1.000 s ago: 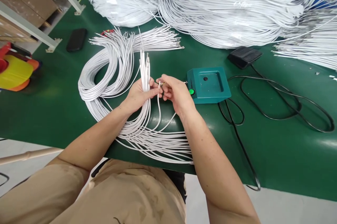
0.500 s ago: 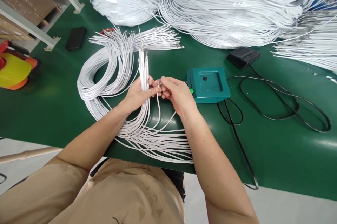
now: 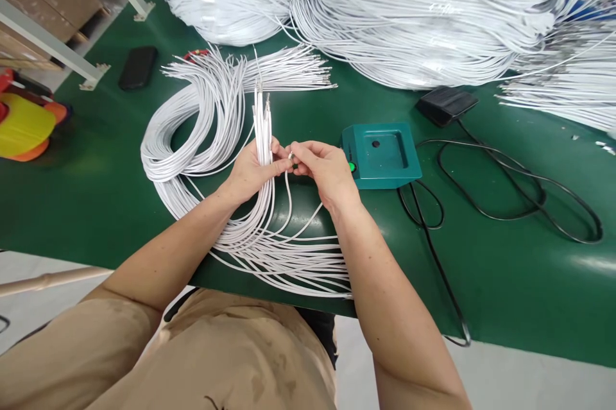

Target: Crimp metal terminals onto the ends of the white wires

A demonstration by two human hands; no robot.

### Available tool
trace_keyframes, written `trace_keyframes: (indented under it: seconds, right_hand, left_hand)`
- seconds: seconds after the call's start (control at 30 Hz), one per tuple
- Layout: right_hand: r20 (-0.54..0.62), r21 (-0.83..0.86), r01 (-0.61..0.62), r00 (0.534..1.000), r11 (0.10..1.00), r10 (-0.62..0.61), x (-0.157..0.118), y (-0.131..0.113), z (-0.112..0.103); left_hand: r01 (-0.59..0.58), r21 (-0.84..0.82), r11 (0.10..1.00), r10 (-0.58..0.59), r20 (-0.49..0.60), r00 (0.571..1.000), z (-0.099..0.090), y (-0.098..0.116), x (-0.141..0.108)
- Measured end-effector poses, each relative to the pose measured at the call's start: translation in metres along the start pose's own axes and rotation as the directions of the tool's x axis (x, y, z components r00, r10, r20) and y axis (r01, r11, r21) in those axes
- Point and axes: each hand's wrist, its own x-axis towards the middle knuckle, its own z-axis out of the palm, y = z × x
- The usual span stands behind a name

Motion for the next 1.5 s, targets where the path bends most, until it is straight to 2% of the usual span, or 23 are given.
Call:
trace_keyframes:
  seconds: [0.13, 0.23, 0.3, 0.37, 0.43, 0.47, 0.6, 0.7, 0.77, 0.8, 0.87, 0.93, 1.0, 1.07, 1.13, 1.23, 1.33, 1.5]
  right_hand:
    - [-0.001, -0.019, 0.001, 1.000, 1.000, -0.001, -0.001, -0.002, 0.000]
    - [-0.053, -0.198, 0.079, 0.994, 0.977, -0.091, -0.001, -0.001, 0.002]
    - [-0.063, -0.395, 0.177, 0.974, 0.902, -0.219, -0.001, 0.002, 0.002]
    - [-0.046, -0.573, 0.257, 0.938, 0.779, -0.343, 0.000, 0.004, 0.002]
    - [-0.025, -0.660, 0.278, 0.921, 0.698, -0.390, 0.001, 0.006, 0.001]
    - [-0.021, -0.659, 0.262, 0.930, 0.705, -0.366, 0.001, 0.005, 0.000]
    - [-0.028, -0.470, 0.161, 0.980, 0.868, -0.197, 0.002, 0.002, -0.002]
    - [0.003, -0.465, 0.217, 0.970, 0.858, -0.244, 0.002, 0.004, -0.002]
    - [0.036, -0.571, 0.286, 0.945, 0.769, -0.325, 0.002, 0.008, -0.003]
    - [0.060, -0.646, 0.328, 0.922, 0.689, -0.384, 0.002, 0.010, -0.003]
    - [0.167, -0.790, 0.415, 0.854, 0.451, -0.493, 0.002, 0.011, -0.004]
    - [0.319, -0.869, 0.466, 0.785, 0.167, -0.531, 0.002, 0.010, -0.005]
    - [0.397, -0.900, 0.431, 0.756, -0.059, -0.520, 0.003, 0.006, -0.008]
    - [0.393, -0.919, 0.342, 0.771, -0.194, -0.501, 0.005, 0.002, -0.013]
    - [0.370, -0.927, 0.286, 0.807, -0.244, -0.460, 0.008, -0.001, -0.019]
    - [0.358, -0.930, 0.286, 0.843, -0.229, -0.402, 0.013, -0.002, -0.026]
    - [0.340, -0.939, 0.284, 0.843, -0.193, -0.417, 0.018, -0.001, -0.030]
    - [0.336, -0.941, 0.270, 0.827, -0.204, -0.451, 0.023, 0.001, -0.031]
  left_hand:
    - [-0.065, -0.054, 0.996, 0.067, 0.040, 0.997, -0.002, 0.000, 0.000]
    - [-0.049, -0.094, 0.994, 0.058, 0.096, 0.994, -0.002, 0.002, 0.000]
    - [-0.007, -0.129, 0.992, 0.025, 0.143, 0.989, -0.002, 0.004, 0.001]
    - [0.041, -0.168, 0.985, -0.009, 0.182, 0.983, -0.002, 0.004, 0.002]
    - [0.076, -0.202, 0.976, -0.035, 0.201, 0.979, -0.004, 0.002, 0.003]
    - [0.087, -0.215, 0.973, -0.042, 0.206, 0.978, -0.004, 0.002, 0.004]
    - [0.085, -0.238, 0.968, -0.039, 0.193, 0.980, -0.007, 0.000, 0.005]
    - [0.103, -0.234, 0.967, -0.059, 0.189, 0.980, -0.008, 0.001, 0.004]
    - [0.140, -0.250, 0.958, -0.094, 0.187, 0.978, -0.009, 0.002, 0.005]
    - [0.170, -0.267, 0.949, -0.121, 0.190, 0.974, -0.010, 0.002, 0.005]
    - [0.238, -0.311, 0.920, -0.180, 0.204, 0.962, -0.011, 0.002, 0.006]
    - [0.280, -0.337, 0.899, -0.218, 0.210, 0.953, -0.013, 0.002, 0.008]
    - [0.268, -0.315, 0.910, -0.227, 0.161, 0.961, -0.013, 0.001, 0.009]
    - [0.226, -0.251, 0.941, -0.211, 0.084, 0.974, -0.013, 0.000, 0.011]
    - [0.184, -0.165, 0.969, -0.183, 0.026, 0.983, -0.011, -0.001, 0.012]
    - [0.141, -0.045, 0.989, -0.141, -0.004, 0.990, -0.010, -0.003, 0.014]
    - [0.115, 0.022, 0.993, -0.115, -0.018, 0.993, -0.009, -0.006, 0.016]
    - [0.073, 0.110, 0.991, -0.068, -0.052, 0.996, -0.008, -0.013, 0.020]
